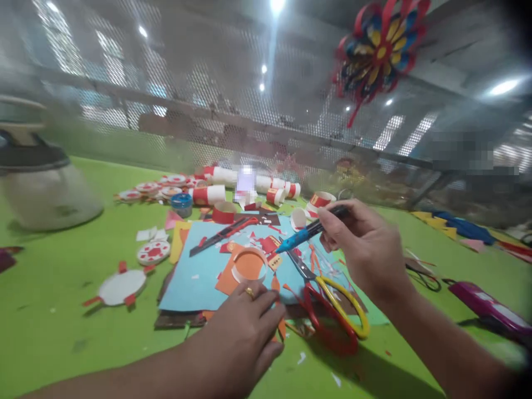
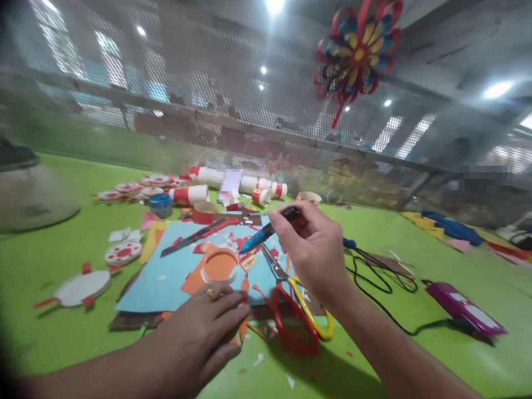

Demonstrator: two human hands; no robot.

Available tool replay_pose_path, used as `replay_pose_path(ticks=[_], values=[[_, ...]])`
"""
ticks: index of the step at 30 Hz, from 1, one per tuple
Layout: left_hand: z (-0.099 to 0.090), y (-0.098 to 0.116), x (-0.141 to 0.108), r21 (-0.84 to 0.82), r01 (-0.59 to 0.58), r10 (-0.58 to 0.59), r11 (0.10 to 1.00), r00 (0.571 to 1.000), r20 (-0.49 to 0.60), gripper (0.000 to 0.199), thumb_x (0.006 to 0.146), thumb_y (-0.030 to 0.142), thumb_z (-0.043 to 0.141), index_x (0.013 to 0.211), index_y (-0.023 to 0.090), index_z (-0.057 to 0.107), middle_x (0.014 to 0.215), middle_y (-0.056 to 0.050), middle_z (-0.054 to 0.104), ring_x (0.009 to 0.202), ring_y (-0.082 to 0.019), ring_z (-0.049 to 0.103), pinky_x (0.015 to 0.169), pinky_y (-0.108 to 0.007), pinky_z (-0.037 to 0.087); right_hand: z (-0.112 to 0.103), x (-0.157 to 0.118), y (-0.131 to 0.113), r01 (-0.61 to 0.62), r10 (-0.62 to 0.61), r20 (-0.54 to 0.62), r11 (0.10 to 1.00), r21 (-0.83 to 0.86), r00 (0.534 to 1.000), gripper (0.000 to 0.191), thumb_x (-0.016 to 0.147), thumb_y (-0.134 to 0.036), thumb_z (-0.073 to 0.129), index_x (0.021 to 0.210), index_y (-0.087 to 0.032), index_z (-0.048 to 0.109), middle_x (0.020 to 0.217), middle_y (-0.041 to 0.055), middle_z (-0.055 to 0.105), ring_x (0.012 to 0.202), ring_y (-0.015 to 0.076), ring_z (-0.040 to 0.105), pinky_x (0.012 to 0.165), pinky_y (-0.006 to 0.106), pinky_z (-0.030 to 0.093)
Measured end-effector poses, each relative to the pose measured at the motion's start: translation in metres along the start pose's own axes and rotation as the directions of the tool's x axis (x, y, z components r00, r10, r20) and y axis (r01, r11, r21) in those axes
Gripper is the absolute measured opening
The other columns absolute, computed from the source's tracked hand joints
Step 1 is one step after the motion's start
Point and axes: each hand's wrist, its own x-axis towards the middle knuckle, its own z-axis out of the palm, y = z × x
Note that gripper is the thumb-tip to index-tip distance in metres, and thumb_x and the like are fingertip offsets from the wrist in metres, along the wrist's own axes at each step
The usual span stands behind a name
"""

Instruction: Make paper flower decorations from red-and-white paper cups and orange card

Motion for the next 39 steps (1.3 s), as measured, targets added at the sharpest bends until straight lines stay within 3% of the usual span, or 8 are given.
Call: replay_pose_path(ticks=[5,13,17,23,27,31,35,39], values=[[0.000,-0.001,-0.002,0.014,-0.002,0.002,1.000,1.000,-0.025,0.033,0.087,0.034,0.051,0.114,0.016,0.056,0.112,-0.012,0.064,0.107,-0.026,0.054,0.100,-0.046,0.035,0.052,0.044,-0.024,0.139,-0.143,0.133,0.990,0.039,0.981,0.015,0.081,-0.030,0.063,0.078,-0.016,0.060,0.058,-0.0028,0.053,0.048,0.0088,0.048,0.046,0.023,0.041],[0.011,-0.008,-0.003,0.076,-0.020,0.021,0.997,1.000,-0.014,0.025,0.082,0.037,0.057,0.093,0.015,0.060,0.095,-0.009,0.066,0.099,-0.026,0.055,0.096,-0.044,0.035,0.180,0.111,0.006,0.093,-0.068,0.150,0.982,-0.164,0.986,0.022,0.082,-0.036,0.058,0.072,-0.017,0.057,0.061,-0.0013,0.058,0.058,0.0130,0.055,0.054,0.025,0.045],[0.020,-0.015,-0.002,0.112,-0.063,0.066,0.992,0.998,-0.022,0.030,0.081,0.040,0.056,0.095,0.014,0.060,0.093,-0.010,0.066,0.094,-0.026,0.056,0.092,-0.044,0.037,0.230,0.126,0.023,0.055,-0.007,0.172,0.960,-0.276,0.985,0.022,0.085,-0.034,0.058,0.073,-0.015,0.060,0.069,0.0013,0.062,0.070,0.0157,0.060,0.065,0.029,0.048],[0.022,-0.018,0.002,0.140,-0.075,0.072,0.987,0.997,0.027,0.034,0.078,0.039,0.057,0.098,0.012,0.061,0.098,-0.012,0.066,0.089,-0.027,0.058,0.086,-0.044,0.040,0.274,0.124,0.048,0.036,0.086,0.300,0.924,-0.380,0.950,0.024,0.091,-0.033,0.055,0.105,-0.014,0.060,0.105,0.0061,0.063,0.090,0.0181,0.062,0.079,0.038,0.052],[0.024,-0.019,0.001,0.136,-0.064,0.062,0.989,0.998,0.023,0.034,0.079,0.040,0.056,0.099,0.012,0.060,0.097,-0.012,0.066,0.089,-0.027,0.057,0.088,-0.045,0.039,0.278,0.119,0.054,0.048,0.112,0.393,0.926,-0.375,0.913,0.025,0.091,-0.032,0.055,0.110,-0.016,0.059,0.110,0.0071,0.061,0.092,0.0187,0.062,0.079,0.039,0.052],[0.020,-0.016,-0.002,0.099,-0.064,0.066,0.993,0.998,-0.010,0.032,0.081,0.042,0.055,0.096,0.014,0.059,0.090,-0.009,0.066,0.092,-0.026,0.056,0.095,-0.045,0.034,0.256,0.120,0.052,0.033,0.117,0.413,0.940,-0.339,0.903,0.025,0.091,-0.034,0.054,0.105,-0.014,0.060,0.100,0.0053,0.064,0.082,0.0155,0.063,0.071,0.034,0.054],[0.006,-0.007,-0.003,0.062,-0.012,0.012,0.998,1.000,-0.004,0.021,0.084,0.036,0.055,0.089,0.016,0.058,0.088,-0.008,0.064,0.089,-0.024,0.056,0.092,-0.043,0.037,0.212,0.118,0.049,0.002,0.127,0.398,0.952,-0.307,0.908,0.029,0.091,-0.039,0.053,0.096,-0.012,0.063,0.070,0.0017,0.064,0.055,0.0112,0.059,0.053,0.025,0.049],[0.000,-0.001,-0.003,0.034,0.007,-0.006,0.999,1.000,-0.024,0.018,0.087,0.033,0.050,0.091,0.016,0.058,0.097,-0.010,0.063,0.096,-0.025,0.055,0.092,-0.045,0.037,0.141,0.096,0.045,0.013,0.102,0.379,0.958,-0.288,0.920,0.024,0.088,-0.034,0.054,0.090,-0.013,0.066,0.058,-0.0008,0.059,0.046,0.0103,0.055,0.046,0.022,0.042]])
